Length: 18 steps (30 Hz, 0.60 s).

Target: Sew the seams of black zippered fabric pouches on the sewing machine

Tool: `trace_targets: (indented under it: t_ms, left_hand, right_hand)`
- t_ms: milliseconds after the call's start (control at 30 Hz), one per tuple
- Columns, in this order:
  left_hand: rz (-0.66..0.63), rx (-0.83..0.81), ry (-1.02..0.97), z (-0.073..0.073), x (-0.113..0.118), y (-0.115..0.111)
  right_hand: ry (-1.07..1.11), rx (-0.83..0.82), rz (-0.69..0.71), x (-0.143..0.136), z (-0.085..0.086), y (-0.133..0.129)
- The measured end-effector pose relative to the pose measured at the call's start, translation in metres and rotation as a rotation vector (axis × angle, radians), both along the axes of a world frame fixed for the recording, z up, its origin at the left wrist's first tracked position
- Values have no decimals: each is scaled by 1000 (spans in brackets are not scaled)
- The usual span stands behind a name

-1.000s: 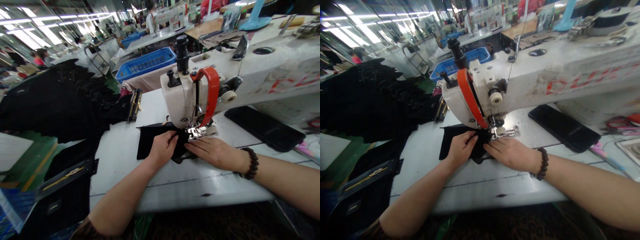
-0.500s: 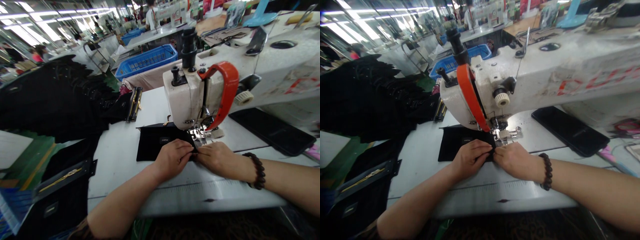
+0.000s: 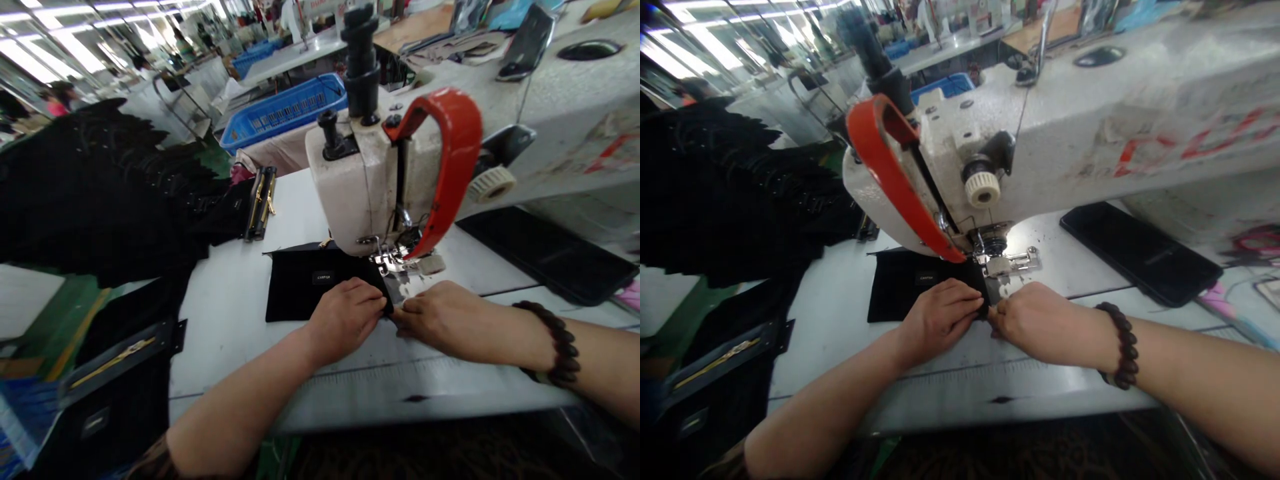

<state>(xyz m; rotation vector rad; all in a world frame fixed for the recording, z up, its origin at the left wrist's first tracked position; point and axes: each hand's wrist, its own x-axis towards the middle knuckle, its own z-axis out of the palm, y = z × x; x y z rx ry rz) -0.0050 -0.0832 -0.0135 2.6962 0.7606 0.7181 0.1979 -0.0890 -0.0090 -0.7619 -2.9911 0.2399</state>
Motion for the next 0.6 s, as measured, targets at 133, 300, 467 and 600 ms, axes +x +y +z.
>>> trace_targets:
  t_ms: [133, 300, 467, 600]
  left_hand:
    - [-14, 27, 22, 2, 1, 0]
    - [14, 67, 84, 4, 2, -4]
    - [3, 122, 190, 2, 2, -6]
    - [-18, 201, 233, -2, 0, -6]
  right_hand:
    - [-14, -12, -6, 0, -1, 1]
    - [-30, 18, 1, 1, -1, 0]
    - [-26, -5, 36, 3, 3, -1]
    - [-43, -12, 43, 4, 2, 0]
